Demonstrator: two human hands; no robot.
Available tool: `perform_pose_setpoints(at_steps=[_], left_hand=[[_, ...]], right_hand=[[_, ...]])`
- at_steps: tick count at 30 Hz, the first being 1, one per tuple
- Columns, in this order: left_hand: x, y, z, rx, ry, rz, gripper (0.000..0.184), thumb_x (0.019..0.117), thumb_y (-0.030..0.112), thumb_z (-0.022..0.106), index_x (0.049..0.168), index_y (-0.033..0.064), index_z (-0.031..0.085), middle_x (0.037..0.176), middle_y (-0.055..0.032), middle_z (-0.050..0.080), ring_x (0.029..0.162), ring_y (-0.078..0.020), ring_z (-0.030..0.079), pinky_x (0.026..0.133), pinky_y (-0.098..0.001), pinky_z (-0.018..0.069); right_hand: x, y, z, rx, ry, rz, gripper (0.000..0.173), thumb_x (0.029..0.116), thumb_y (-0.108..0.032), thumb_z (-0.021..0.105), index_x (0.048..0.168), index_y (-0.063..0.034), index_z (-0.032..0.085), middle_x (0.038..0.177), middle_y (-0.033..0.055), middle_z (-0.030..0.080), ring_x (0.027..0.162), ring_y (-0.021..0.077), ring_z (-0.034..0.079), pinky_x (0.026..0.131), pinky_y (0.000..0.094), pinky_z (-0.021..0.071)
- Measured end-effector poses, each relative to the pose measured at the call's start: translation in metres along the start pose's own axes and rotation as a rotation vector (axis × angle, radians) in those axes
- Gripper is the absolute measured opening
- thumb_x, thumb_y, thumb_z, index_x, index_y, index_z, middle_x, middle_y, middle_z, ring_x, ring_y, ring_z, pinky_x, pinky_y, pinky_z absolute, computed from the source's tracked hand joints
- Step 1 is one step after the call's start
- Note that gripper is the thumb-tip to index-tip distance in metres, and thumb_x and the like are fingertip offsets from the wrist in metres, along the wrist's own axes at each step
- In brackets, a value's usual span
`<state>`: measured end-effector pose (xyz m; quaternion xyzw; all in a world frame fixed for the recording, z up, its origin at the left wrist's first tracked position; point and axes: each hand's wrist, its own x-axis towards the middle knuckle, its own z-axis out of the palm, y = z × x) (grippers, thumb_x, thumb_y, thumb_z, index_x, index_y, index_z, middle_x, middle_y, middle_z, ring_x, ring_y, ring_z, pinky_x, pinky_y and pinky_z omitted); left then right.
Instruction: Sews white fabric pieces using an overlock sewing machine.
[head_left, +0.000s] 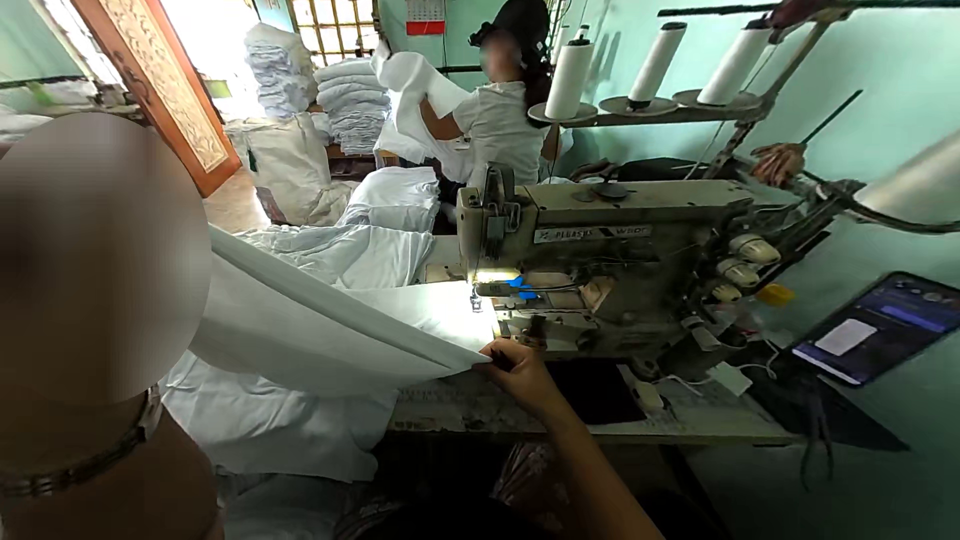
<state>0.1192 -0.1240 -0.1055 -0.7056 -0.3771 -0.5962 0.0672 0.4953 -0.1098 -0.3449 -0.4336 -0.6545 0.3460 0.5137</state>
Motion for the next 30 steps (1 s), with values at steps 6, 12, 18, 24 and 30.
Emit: perform_pose_setpoints(at_steps=[6, 12, 18, 24, 30], left_hand=[[-0.001, -0.007, 0.013, 0.053, -0.033, 0.222, 0.026, 0.0997, 0.024, 0.062, 0.114, 0.0027, 0.067, 0.105, -0.0015, 0.064, 0.097, -0.0049, 0.060, 0.086, -0.0228, 0.0498], [-0.001, -0.002, 0.023, 0.082, -0.136, 0.238, 0.025, 0.0986, 0.026, 0.066, 0.111, 0.0056, 0.071, 0.105, -0.0037, 0.065, 0.095, -0.0071, 0.061, 0.081, -0.0232, 0.0503], [-0.021, 0.002, 0.027, 0.079, -0.122, 0.232, 0.022, 0.0988, 0.025, 0.067, 0.114, 0.0097, 0.073, 0.111, -0.0021, 0.065, 0.104, -0.0101, 0.061, 0.089, -0.0274, 0.0507], [-0.028, 0.029, 0.044, 0.126, -0.281, 0.297, 0.024, 0.1003, 0.018, 0.056, 0.108, 0.0047, 0.074, 0.101, -0.0054, 0.064, 0.089, -0.0078, 0.060, 0.075, -0.0225, 0.0499], [-0.041, 0.032, 0.065, 0.075, -0.324, 0.369, 0.023, 0.0986, 0.009, 0.055, 0.106, 0.0022, 0.076, 0.100, -0.0101, 0.067, 0.091, -0.0117, 0.063, 0.078, -0.0233, 0.0521]], right_hand=[[0.001, 0.001, 0.001, -0.007, 0.021, -0.056, 0.017, 0.0891, -0.023, 0.078, 0.093, -0.0063, 0.074, 0.084, -0.0021, 0.068, 0.071, -0.0011, 0.060, 0.064, 0.0157, 0.0506], [-0.001, -0.003, 0.004, -0.016, 0.035, -0.059, 0.018, 0.0873, -0.024, 0.080, 0.091, -0.0067, 0.075, 0.085, -0.0017, 0.069, 0.074, 0.0001, 0.060, 0.067, 0.0166, 0.0514], [-0.006, 0.001, 0.001, -0.006, -0.012, -0.049, 0.017, 0.0894, -0.023, 0.079, 0.094, -0.0069, 0.076, 0.090, 0.0002, 0.070, 0.079, 0.0037, 0.064, 0.071, 0.0195, 0.0544], [-0.012, 0.001, 0.003, 0.043, -0.021, -0.048, 0.015, 0.0890, -0.022, 0.080, 0.093, -0.0079, 0.077, 0.095, -0.0001, 0.072, 0.083, 0.0031, 0.065, 0.072, 0.0179, 0.0540], [-0.014, 0.002, 0.006, 0.016, 0.010, -0.055, 0.014, 0.0903, -0.022, 0.077, 0.091, -0.0078, 0.076, 0.091, -0.0008, 0.070, 0.078, 0.0012, 0.062, 0.067, 0.0160, 0.0517]])
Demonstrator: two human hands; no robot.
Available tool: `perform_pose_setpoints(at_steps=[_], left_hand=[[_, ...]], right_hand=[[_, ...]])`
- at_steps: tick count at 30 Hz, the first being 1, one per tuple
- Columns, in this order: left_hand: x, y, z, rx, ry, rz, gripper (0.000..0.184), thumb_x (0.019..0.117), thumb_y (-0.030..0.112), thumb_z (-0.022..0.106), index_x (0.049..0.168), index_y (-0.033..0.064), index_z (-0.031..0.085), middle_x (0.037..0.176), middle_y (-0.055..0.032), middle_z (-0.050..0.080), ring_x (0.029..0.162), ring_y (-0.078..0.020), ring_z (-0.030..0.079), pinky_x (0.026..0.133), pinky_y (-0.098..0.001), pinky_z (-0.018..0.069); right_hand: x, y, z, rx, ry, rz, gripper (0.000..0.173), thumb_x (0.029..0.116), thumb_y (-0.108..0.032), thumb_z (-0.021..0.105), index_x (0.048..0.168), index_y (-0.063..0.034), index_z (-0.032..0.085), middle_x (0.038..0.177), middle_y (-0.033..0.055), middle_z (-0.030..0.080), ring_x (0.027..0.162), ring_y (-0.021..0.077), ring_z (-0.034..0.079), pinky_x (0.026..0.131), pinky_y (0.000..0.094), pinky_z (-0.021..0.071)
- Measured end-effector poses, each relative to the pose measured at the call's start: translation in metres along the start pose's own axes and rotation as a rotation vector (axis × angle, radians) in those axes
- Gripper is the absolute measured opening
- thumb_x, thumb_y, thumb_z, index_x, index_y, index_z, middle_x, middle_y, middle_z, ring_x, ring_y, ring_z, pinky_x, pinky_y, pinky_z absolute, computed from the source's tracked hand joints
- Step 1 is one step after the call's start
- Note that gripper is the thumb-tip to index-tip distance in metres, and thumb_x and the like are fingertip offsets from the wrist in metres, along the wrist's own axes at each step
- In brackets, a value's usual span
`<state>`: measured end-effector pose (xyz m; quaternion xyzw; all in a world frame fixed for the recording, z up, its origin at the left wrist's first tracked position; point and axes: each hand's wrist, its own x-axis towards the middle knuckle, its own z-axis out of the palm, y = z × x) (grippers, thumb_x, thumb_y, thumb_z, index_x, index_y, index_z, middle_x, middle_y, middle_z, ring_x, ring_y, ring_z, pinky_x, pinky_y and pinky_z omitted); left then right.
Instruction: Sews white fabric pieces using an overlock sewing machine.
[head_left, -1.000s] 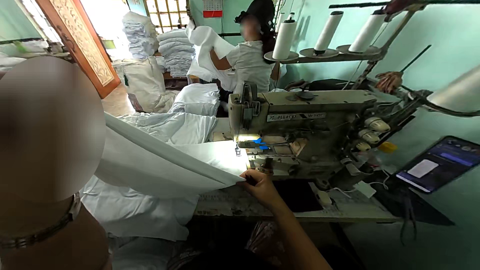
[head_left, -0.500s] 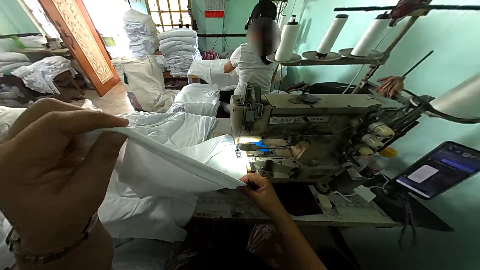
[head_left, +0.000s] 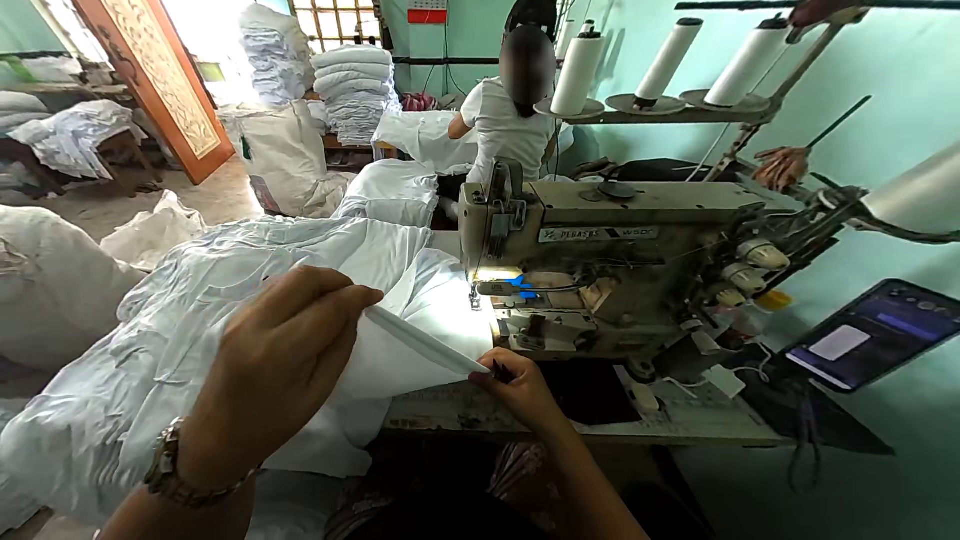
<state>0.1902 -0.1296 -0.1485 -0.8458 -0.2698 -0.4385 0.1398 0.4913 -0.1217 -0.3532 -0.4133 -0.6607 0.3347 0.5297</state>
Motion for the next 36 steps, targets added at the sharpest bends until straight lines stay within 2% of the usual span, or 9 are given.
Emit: perform_pose_setpoints(at_steps=[5, 11, 19, 24, 27, 30, 32, 34, 36], left_hand=[[-0.011, 0.002, 0.022, 0.062, 0.028, 0.024, 0.020, 0.1020, 0.016, 0.062, 0.110, 0.0041, 0.075, 0.095, -0.0105, 0.066, 0.090, -0.0183, 0.064, 0.080, -0.0311, 0.0526], [-0.017, -0.005, 0.047, 0.098, -0.026, 0.000, 0.023, 0.1012, 0.028, 0.064, 0.096, 0.0083, 0.074, 0.080, -0.0062, 0.063, 0.075, -0.0199, 0.060, 0.069, -0.0363, 0.0476], [-0.031, -0.015, 0.081, -0.138, -0.263, -0.104, 0.022, 0.1052, 0.029, 0.054, 0.101, 0.0139, 0.070, 0.094, 0.0010, 0.071, 0.094, -0.0124, 0.067, 0.093, -0.0382, 0.0520], [-0.047, 0.001, 0.087, -0.322, -0.453, -0.203, 0.023, 0.0989, 0.029, 0.066, 0.098, 0.0068, 0.064, 0.081, -0.0065, 0.065, 0.078, -0.0209, 0.065, 0.079, -0.0438, 0.0544], [-0.064, 0.037, 0.083, -0.739, -0.635, -0.027, 0.020, 0.0976, 0.028, 0.069, 0.098, 0.0077, 0.067, 0.078, -0.0046, 0.066, 0.070, -0.0159, 0.066, 0.066, -0.0353, 0.0570], [-0.077, 0.041, 0.109, -0.761, -0.697, 0.076, 0.024, 0.1009, 0.029, 0.066, 0.110, 0.0071, 0.070, 0.086, -0.0070, 0.072, 0.079, -0.0196, 0.070, 0.078, -0.0403, 0.0581], [-0.076, 0.028, 0.127, -0.470, -0.656, -0.014, 0.030, 0.1021, 0.031, 0.062, 0.122, 0.0092, 0.069, 0.108, -0.0093, 0.073, 0.104, -0.0241, 0.070, 0.095, -0.0450, 0.0556], [-0.070, 0.012, 0.148, -0.231, -0.672, -0.142, 0.043, 0.1042, 0.033, 0.058, 0.140, 0.0100, 0.060, 0.141, -0.0131, 0.062, 0.136, -0.0300, 0.055, 0.115, -0.0535, 0.0414], [-0.068, -0.004, 0.167, -0.146, -0.673, -0.217, 0.047, 0.1065, 0.035, 0.051, 0.145, 0.0088, 0.056, 0.153, -0.0152, 0.052, 0.146, -0.0318, 0.044, 0.120, -0.0561, 0.0330]], right_hand=[[-0.001, -0.001, 0.000, -0.009, -0.002, -0.011, 0.015, 0.0904, -0.022, 0.077, 0.089, -0.0078, 0.077, 0.091, -0.0011, 0.072, 0.078, 0.0001, 0.063, 0.068, 0.0155, 0.0520], [-0.005, -0.002, 0.000, 0.009, 0.003, -0.013, 0.015, 0.0898, -0.023, 0.078, 0.089, -0.0078, 0.077, 0.093, -0.0007, 0.073, 0.081, 0.0011, 0.065, 0.071, 0.0171, 0.0545], [-0.011, 0.001, -0.001, 0.001, -0.021, -0.005, 0.013, 0.0884, -0.022, 0.080, 0.089, -0.0087, 0.078, 0.094, -0.0009, 0.073, 0.082, 0.0012, 0.065, 0.070, 0.0162, 0.0534], [-0.016, 0.003, 0.000, 0.015, -0.034, -0.007, 0.011, 0.0872, -0.019, 0.081, 0.090, -0.0087, 0.079, 0.096, -0.0004, 0.073, 0.084, 0.0019, 0.066, 0.071, 0.0167, 0.0545], [-0.023, 0.002, -0.001, 0.068, -0.044, -0.045, 0.011, 0.0879, -0.009, 0.075, 0.097, -0.0082, 0.081, 0.105, 0.0033, 0.076, 0.099, 0.0080, 0.070, 0.085, 0.0225, 0.0595], [-0.032, 0.005, -0.002, 0.054, -0.072, -0.048, 0.014, 0.0891, -0.005, 0.072, 0.098, -0.0084, 0.082, 0.106, 0.0032, 0.077, 0.101, 0.0083, 0.071, 0.087, 0.0232, 0.0595], [-0.037, 0.011, -0.001, 0.032, -0.089, -0.028, 0.015, 0.0885, -0.004, 0.070, 0.098, -0.0080, 0.082, 0.105, 0.0019, 0.077, 0.100, 0.0059, 0.070, 0.088, 0.0224, 0.0585], [-0.039, 0.011, 0.001, -0.004, -0.085, -0.021, 0.016, 0.0873, -0.003, 0.070, 0.098, -0.0077, 0.082, 0.106, 0.0022, 0.077, 0.100, 0.0052, 0.070, 0.087, 0.0215, 0.0584], [-0.039, 0.009, 0.002, -0.002, -0.082, -0.002, 0.017, 0.0863, -0.001, 0.070, 0.097, -0.0078, 0.082, 0.106, 0.0027, 0.076, 0.101, 0.0066, 0.070, 0.087, 0.0220, 0.0586]])
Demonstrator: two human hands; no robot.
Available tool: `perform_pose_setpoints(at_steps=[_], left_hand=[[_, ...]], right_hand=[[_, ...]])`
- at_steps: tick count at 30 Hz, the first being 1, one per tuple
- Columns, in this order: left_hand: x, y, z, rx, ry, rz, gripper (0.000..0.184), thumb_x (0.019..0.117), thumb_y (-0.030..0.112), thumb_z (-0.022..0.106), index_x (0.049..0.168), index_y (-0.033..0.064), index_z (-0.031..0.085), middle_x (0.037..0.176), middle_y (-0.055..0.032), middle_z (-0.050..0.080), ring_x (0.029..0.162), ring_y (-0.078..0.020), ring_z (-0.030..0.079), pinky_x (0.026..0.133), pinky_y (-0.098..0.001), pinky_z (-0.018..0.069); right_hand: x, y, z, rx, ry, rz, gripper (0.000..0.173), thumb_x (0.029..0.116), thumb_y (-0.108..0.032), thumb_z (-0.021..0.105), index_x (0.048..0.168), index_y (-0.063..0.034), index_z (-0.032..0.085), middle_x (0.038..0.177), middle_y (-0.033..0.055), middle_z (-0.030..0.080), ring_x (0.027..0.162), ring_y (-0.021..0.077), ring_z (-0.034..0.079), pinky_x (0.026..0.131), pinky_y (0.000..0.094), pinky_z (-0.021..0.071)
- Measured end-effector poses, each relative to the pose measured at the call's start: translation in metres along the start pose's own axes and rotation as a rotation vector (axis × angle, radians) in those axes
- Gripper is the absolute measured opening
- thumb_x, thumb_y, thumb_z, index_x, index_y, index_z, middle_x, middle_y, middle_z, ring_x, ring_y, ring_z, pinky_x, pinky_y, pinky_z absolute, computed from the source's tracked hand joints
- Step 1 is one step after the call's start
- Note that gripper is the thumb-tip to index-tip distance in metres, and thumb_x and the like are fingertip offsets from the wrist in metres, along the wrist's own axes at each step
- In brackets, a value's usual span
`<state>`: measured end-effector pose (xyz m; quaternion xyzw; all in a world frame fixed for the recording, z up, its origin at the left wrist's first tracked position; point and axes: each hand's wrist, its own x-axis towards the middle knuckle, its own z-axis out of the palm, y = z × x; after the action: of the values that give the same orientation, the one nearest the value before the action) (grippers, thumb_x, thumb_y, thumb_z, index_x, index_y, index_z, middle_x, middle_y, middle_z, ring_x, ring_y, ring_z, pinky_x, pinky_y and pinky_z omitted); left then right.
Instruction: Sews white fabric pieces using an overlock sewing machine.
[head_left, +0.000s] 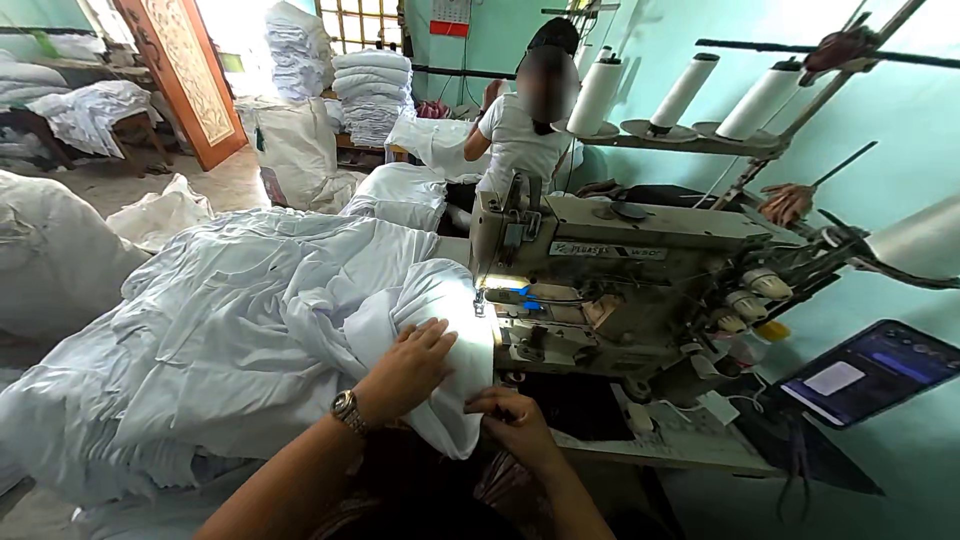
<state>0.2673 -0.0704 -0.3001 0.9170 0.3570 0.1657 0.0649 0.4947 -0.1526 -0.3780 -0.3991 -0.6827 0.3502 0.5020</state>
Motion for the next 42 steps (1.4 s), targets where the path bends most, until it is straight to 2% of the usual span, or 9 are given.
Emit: perform_pose_setpoints(at_steps=[6, 11, 18, 22, 24, 28, 33, 38, 42], left_hand=[[0.028, -0.017, 0.002, 0.024, 0.043, -0.079, 0.044, 0.1101, 0.035, 0.041, 0.138, 0.0066, 0.062, 0.149, -0.0135, 0.056, 0.146, -0.0299, 0.046, 0.122, -0.0618, 0.0258], [0.015, 0.022, -0.003, 0.117, 0.199, -0.018, 0.033, 0.1066, 0.024, 0.049, 0.127, 0.0062, 0.069, 0.128, -0.0133, 0.070, 0.124, -0.0289, 0.066, 0.111, -0.0526, 0.0462], [0.038, -0.004, 0.000, 0.058, -0.016, -0.131, 0.044, 0.1075, 0.032, 0.045, 0.131, 0.0005, 0.065, 0.139, -0.0195, 0.062, 0.137, -0.0320, 0.054, 0.119, -0.0500, 0.0363], [0.054, -0.003, -0.003, 0.048, 0.022, -0.163, 0.034, 0.1054, 0.016, 0.047, 0.130, 0.0028, 0.067, 0.135, -0.0182, 0.064, 0.133, -0.0320, 0.057, 0.118, -0.0530, 0.0363], [0.051, 0.006, -0.002, 0.040, 0.093, -0.101, 0.030, 0.1033, 0.010, 0.048, 0.123, 0.0057, 0.070, 0.132, -0.0147, 0.067, 0.132, -0.0317, 0.058, 0.117, -0.0556, 0.0372], [0.042, 0.005, 0.009, 0.006, 0.120, -0.015, 0.025, 0.1022, 0.016, 0.050, 0.103, 0.0060, 0.073, 0.111, -0.0095, 0.073, 0.116, -0.0252, 0.067, 0.106, -0.0465, 0.0494], [0.050, -0.008, 0.005, -0.056, 0.106, -0.027, 0.026, 0.1019, 0.015, 0.050, 0.105, 0.0052, 0.074, 0.111, -0.0094, 0.073, 0.113, -0.0235, 0.068, 0.103, -0.0423, 0.0514], [0.076, -0.023, 0.000, -0.084, 0.088, -0.120, 0.024, 0.1020, 0.009, 0.052, 0.108, 0.0032, 0.074, 0.117, -0.0119, 0.071, 0.112, -0.0259, 0.068, 0.098, -0.0454, 0.0549], [0.082, -0.028, -0.002, -0.125, 0.290, -0.161, 0.021, 0.0986, 0.014, 0.060, 0.112, 0.0107, 0.075, 0.127, -0.0078, 0.069, 0.124, -0.0250, 0.062, 0.107, -0.0499, 0.0480]], right_hand=[[0.012, 0.002, -0.002, -0.041, 0.039, -0.065, 0.016, 0.0862, -0.001, 0.069, 0.097, -0.0069, 0.080, 0.107, 0.0033, 0.075, 0.102, 0.0075, 0.069, 0.086, 0.0230, 0.0585], [0.014, 0.001, -0.003, -0.016, 0.088, -0.064, 0.016, 0.0876, -0.001, 0.070, 0.099, -0.0069, 0.080, 0.109, 0.0048, 0.075, 0.101, 0.0081, 0.070, 0.085, 0.0217, 0.0589], [0.008, 0.000, 0.004, -0.015, 0.185, -0.082, 0.014, 0.0870, 0.001, 0.070, 0.097, -0.0057, 0.078, 0.110, 0.0059, 0.075, 0.098, 0.0089, 0.070, 0.081, 0.0210, 0.0587], [0.022, 0.001, 0.004, -0.055, 0.235, -0.104, 0.014, 0.0868, 0.003, 0.069, 0.097, -0.0032, 0.076, 0.108, 0.0068, 0.075, 0.096, 0.0093, 0.071, 0.080, 0.0219, 0.0592], [0.035, -0.005, 0.000, -0.081, 0.240, -0.125, 0.014, 0.0884, 0.003, 0.068, 0.098, -0.0023, 0.076, 0.106, 0.0067, 0.075, 0.095, 0.0091, 0.071, 0.082, 0.0228, 0.0599], [0.041, -0.004, 0.002, -0.106, 0.286, -0.143, 0.014, 0.0883, 0.005, 0.066, 0.097, -0.0017, 0.076, 0.106, 0.0080, 0.075, 0.101, 0.0116, 0.072, 0.087, 0.0252, 0.0604], [0.044, -0.001, 0.005, -0.101, 0.340, -0.176, 0.015, 0.0878, 0.006, 0.066, 0.097, -0.0026, 0.075, 0.106, 0.0076, 0.075, 0.099, 0.0113, 0.072, 0.083, 0.0244, 0.0612], [0.056, 0.003, -0.001, -0.274, 0.354, -0.273, 0.016, 0.0916, 0.002, 0.065, 0.100, -0.0025, 0.078, 0.110, 0.0100, 0.075, 0.108, 0.0139, 0.071, 0.095, 0.0272, 0.0587], [0.028, -0.004, 0.002, -0.394, 0.365, -0.346, 0.018, 0.1024, -0.014, 0.058, 0.111, -0.0146, 0.074, 0.110, 0.0018, 0.073, 0.106, 0.0095, 0.070, 0.092, 0.0265, 0.0597]])
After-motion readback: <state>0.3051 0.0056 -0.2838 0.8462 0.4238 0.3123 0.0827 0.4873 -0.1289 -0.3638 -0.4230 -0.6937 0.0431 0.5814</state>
